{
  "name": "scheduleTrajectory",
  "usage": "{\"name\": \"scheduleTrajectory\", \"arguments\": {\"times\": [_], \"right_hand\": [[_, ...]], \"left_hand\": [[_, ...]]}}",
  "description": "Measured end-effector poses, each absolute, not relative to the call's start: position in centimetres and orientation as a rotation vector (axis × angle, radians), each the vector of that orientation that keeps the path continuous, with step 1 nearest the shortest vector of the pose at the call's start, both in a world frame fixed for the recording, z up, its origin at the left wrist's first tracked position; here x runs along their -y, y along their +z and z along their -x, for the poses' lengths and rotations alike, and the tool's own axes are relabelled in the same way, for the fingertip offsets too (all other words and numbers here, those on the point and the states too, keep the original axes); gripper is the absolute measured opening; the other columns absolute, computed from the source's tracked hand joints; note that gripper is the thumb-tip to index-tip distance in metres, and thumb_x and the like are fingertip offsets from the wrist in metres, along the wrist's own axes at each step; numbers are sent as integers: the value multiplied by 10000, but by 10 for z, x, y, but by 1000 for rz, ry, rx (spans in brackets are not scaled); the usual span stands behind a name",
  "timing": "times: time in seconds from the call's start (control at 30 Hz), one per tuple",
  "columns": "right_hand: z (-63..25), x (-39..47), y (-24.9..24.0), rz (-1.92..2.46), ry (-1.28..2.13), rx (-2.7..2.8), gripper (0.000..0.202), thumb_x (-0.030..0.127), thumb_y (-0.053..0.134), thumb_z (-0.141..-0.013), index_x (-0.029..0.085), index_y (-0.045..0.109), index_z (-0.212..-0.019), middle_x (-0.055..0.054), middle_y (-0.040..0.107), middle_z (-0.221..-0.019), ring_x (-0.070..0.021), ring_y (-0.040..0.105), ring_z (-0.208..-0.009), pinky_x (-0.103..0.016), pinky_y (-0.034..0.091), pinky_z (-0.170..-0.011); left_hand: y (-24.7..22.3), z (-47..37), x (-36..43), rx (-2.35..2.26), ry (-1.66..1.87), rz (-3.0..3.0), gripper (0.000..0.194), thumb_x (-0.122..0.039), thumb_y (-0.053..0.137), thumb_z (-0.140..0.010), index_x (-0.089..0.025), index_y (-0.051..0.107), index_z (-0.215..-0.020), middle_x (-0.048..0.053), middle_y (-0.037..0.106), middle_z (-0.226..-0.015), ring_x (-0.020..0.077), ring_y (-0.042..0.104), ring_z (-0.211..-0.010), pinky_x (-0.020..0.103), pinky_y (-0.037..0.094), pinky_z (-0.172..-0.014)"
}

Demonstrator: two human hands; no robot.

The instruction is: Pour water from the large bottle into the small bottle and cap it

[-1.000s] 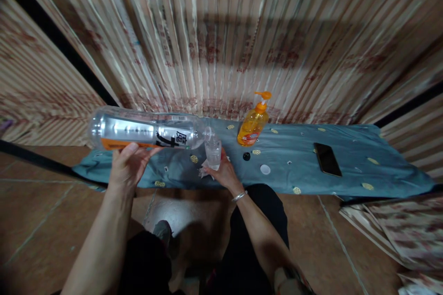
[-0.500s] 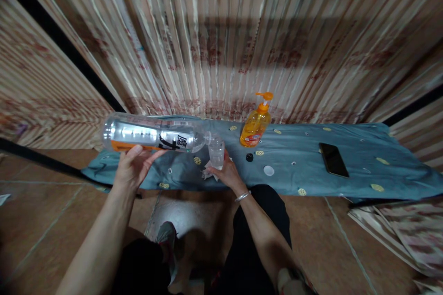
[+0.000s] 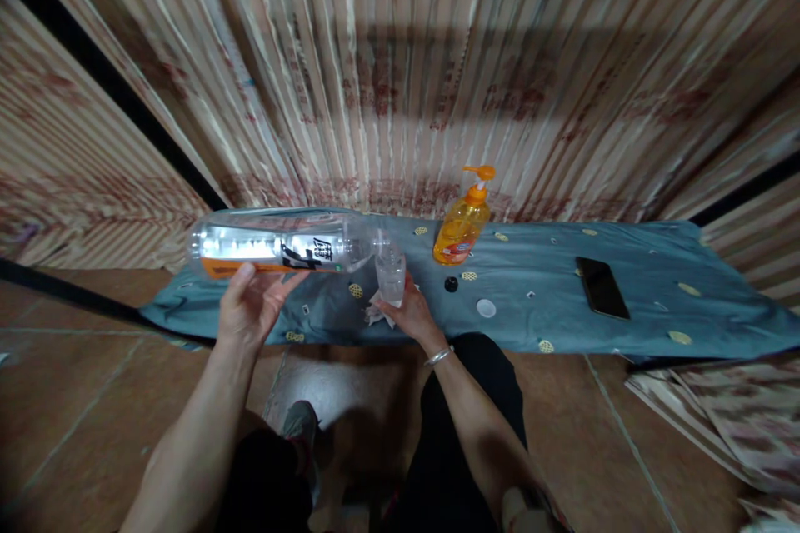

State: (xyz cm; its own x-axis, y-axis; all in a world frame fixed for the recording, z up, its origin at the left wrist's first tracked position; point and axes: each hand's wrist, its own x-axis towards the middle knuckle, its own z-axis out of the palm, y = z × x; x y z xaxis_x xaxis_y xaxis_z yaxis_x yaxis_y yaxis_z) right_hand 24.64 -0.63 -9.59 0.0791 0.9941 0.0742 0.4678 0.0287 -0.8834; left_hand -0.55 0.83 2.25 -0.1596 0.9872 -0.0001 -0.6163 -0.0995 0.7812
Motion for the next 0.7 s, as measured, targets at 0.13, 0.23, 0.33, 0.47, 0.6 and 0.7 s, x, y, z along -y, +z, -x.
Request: {"name": "scheduleTrajectory", "arguments": {"times": [0.13, 0.23, 0.33, 0.47, 0.6, 0.7], "right_hand": [[-246, 7, -96, 1535, 816, 1505, 768, 402, 820, -757, 175, 526, -1429, -146, 749, -1259, -365, 722, -1160, -516, 570, -1007], [-245, 7, -96, 1525, 825, 1507, 764, 396, 812, -767, 191, 515, -1441, -131, 753, -1254, -352, 722, -1157, -515, 566, -1013], [-244, 7, -96, 1534, 814, 1492, 781, 358, 823, -752, 201, 510, -1450, -115, 758, -1245, -343, 727, -1144, -514, 567, -1010], [-244, 7, -97, 1557, 806, 1491, 796, 371, 826, -751, 206, 503, -1459, -115, 757, -1253, -349, 730, -1139, -528, 571, -1007], [-243, 7, -98, 1549, 804, 1498, 866, 377, 825, -745, 193, 446, -1502, -133, 729, -1309, -355, 720, -1168, -529, 564, -1032], [-243, 7, -98, 1523, 798, 1506, 941, 361, 832, -727, 191, 389, -1540, -143, 703, -1358, -360, 713, -1184, -533, 562, -1042]], "left_hand": [[25, 2, -8, -762, 1615, -666, 589, -414, 988, -517, -203, 713, -992, 38, 750, -910, 273, 732, -946, 490, 673, -827], [27, 0, -8, -762, 1625, -683, 598, -389, 993, -507, -203, 715, -1002, 30, 747, -872, 261, 739, -894, 481, 681, -802], [29, -1, -9, -769, 1642, -689, 599, -374, 1000, -483, -205, 714, -981, 20, 740, -827, 256, 741, -867, 471, 688, -773], [31, 1, -9, -778, 1666, -723, 607, -362, 1002, -474, -208, 709, -983, 17, 737, -829, 243, 732, -849, 466, 690, -753], [31, 3, -9, -778, 1672, -733, 621, -350, 1002, -463, -208, 714, -993, 19, 734, -841, 246, 727, -861, 481, 690, -759], [32, 4, -9, -788, 1671, -749, 628, -360, 997, -466, -219, 716, -1009, 21, 742, -859, 253, 731, -875, 494, 689, -767]]}}
